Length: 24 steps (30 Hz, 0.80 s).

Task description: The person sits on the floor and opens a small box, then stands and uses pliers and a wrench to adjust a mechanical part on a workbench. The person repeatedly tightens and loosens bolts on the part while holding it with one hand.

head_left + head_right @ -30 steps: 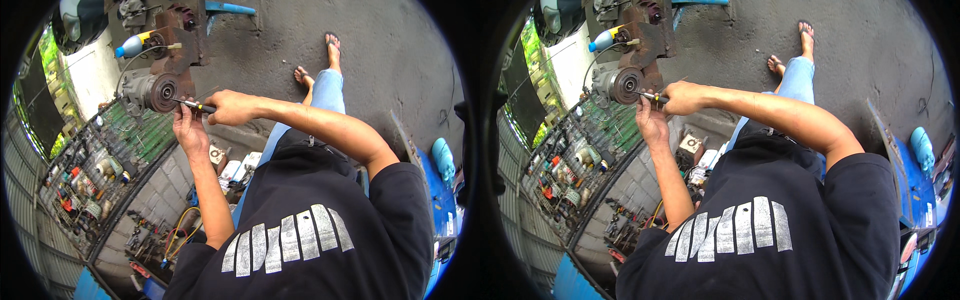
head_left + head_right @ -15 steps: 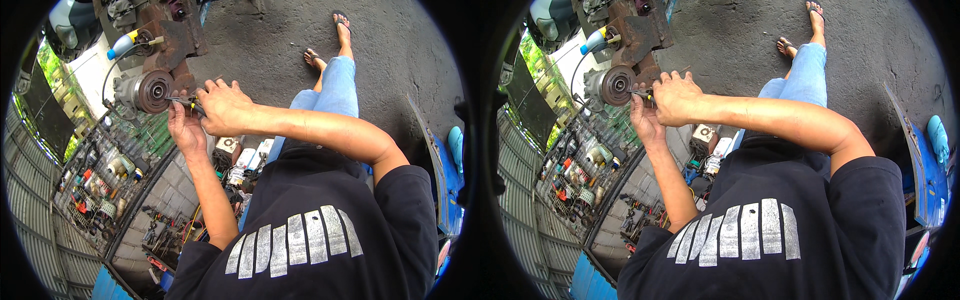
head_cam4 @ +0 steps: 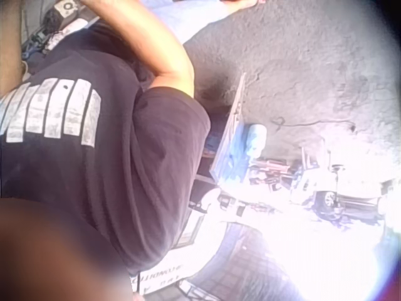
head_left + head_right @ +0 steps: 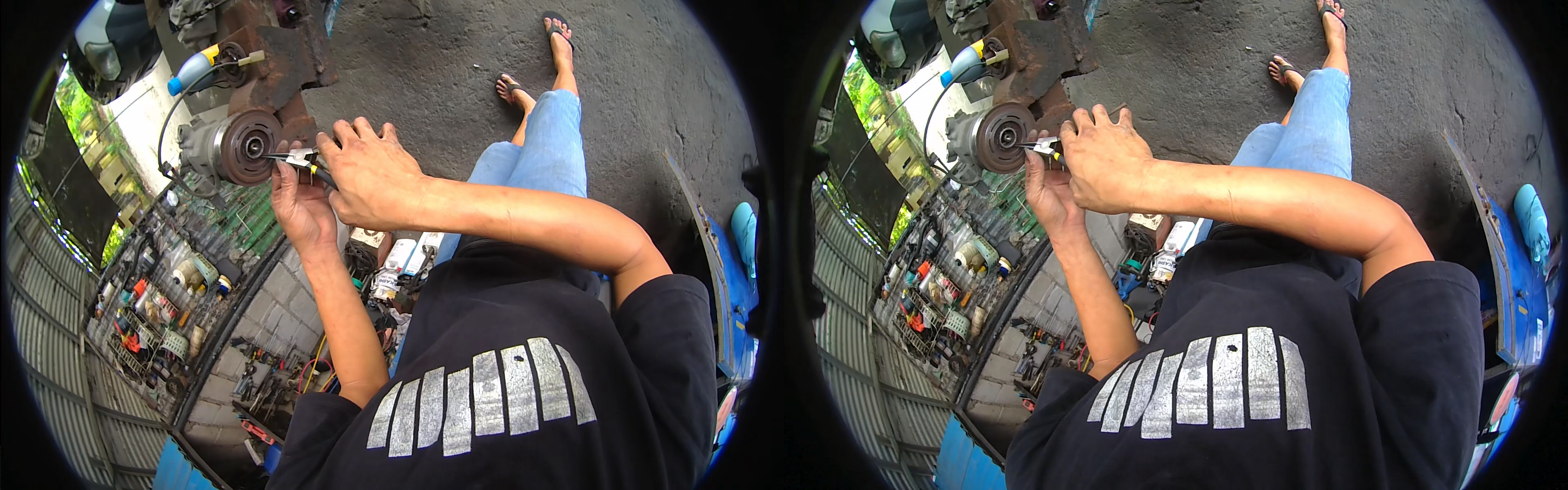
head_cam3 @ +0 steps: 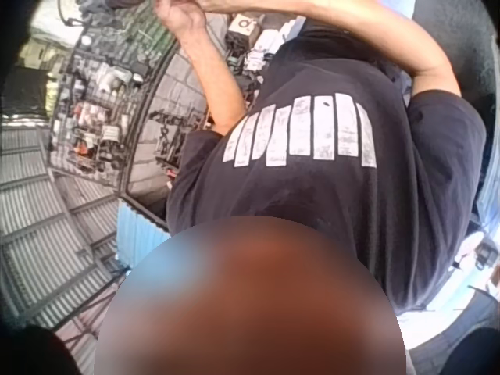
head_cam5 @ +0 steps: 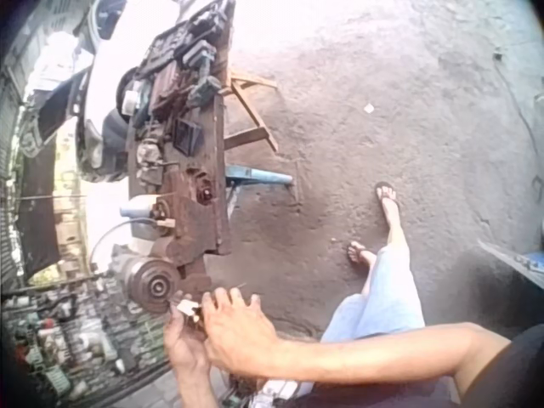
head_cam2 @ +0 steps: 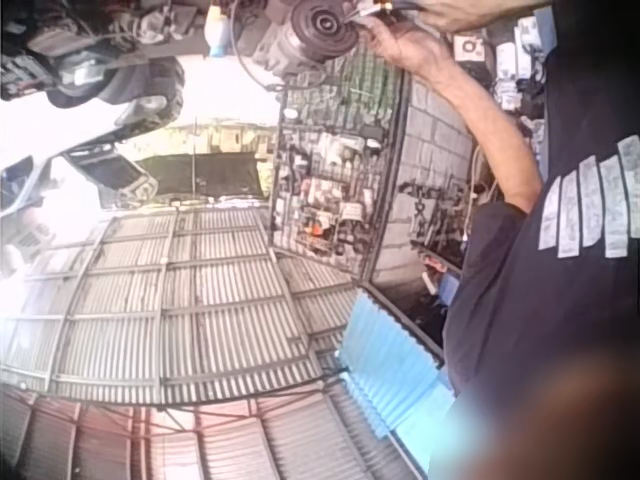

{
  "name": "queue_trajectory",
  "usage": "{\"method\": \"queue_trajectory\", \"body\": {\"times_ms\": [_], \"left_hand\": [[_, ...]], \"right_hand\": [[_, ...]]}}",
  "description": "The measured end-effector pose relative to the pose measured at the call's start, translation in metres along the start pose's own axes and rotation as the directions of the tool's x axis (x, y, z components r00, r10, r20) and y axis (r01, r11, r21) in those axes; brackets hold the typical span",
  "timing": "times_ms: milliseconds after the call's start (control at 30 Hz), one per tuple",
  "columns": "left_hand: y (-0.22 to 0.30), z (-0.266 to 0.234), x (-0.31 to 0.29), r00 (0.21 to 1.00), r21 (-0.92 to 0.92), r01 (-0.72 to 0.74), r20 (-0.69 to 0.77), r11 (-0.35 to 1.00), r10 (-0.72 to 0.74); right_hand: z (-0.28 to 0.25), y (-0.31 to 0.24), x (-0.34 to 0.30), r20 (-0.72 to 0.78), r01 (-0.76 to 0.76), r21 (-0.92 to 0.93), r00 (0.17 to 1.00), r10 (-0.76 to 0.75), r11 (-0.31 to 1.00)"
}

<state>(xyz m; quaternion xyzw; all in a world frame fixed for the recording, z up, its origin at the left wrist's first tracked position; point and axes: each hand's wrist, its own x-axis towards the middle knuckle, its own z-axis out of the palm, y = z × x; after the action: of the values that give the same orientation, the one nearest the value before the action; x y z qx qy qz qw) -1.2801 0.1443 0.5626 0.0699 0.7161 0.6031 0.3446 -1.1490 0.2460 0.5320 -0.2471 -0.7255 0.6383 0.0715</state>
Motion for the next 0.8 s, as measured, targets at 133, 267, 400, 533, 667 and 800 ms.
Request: {"method": "queue_trajectory", "body": {"times_ms": [133, 267, 400, 533, 667, 800], "left_hand": [[0.0004, -0.0019, -0.0003, 1.0, -0.022, 0.008, 0.007, 1.0, -0.008], [0.0006, -0.0034, -0.0001, 1.0, -0.021, 0.017, 0.015, 1.0, -0.016], [0.0002, -0.0037, -0.0007, 1.0, -0.008, 0.0, 0.007, 1.0, 0.0], [0.0001, -0.0022, -0.0011, 1.0, 0.007, -0.009, 0.003, 1.0, 0.009], [-0.0001, -0.0007, -0.0015, 1.0, 0.014, -0.018, 0.014, 1.0, 0.018], [-0.001, -0.0007, -0.0013, 1.0, -0.001, -0.009, -0.006, 1.0, 0.009]], "right_hand": [[0.0025, -0.0008, -0.0005, -0.013, 0.004, -0.001, 1.0, -0.004, 1.0], [0.0052, 0.0009, -0.0003, -0.011, 0.008, 0.012, 1.0, -0.007, 1.0], [0.0078, 0.0018, 0.0002, -0.025, 0.002, -0.022, 1.0, -0.003, 1.0], [0.0071, 0.0033, 0.0001, -0.006, 0.011, 0.027, 1.0, -0.011, 1.0], [0.0052, 0.0032, 0.0002, 0.005, 0.009, 0.062, 1.0, -0.01, 0.998], [0.0038, 0.0015, 0.0012, -0.023, 0.019, 0.059, 1.0, -0.018, 0.998]]}}
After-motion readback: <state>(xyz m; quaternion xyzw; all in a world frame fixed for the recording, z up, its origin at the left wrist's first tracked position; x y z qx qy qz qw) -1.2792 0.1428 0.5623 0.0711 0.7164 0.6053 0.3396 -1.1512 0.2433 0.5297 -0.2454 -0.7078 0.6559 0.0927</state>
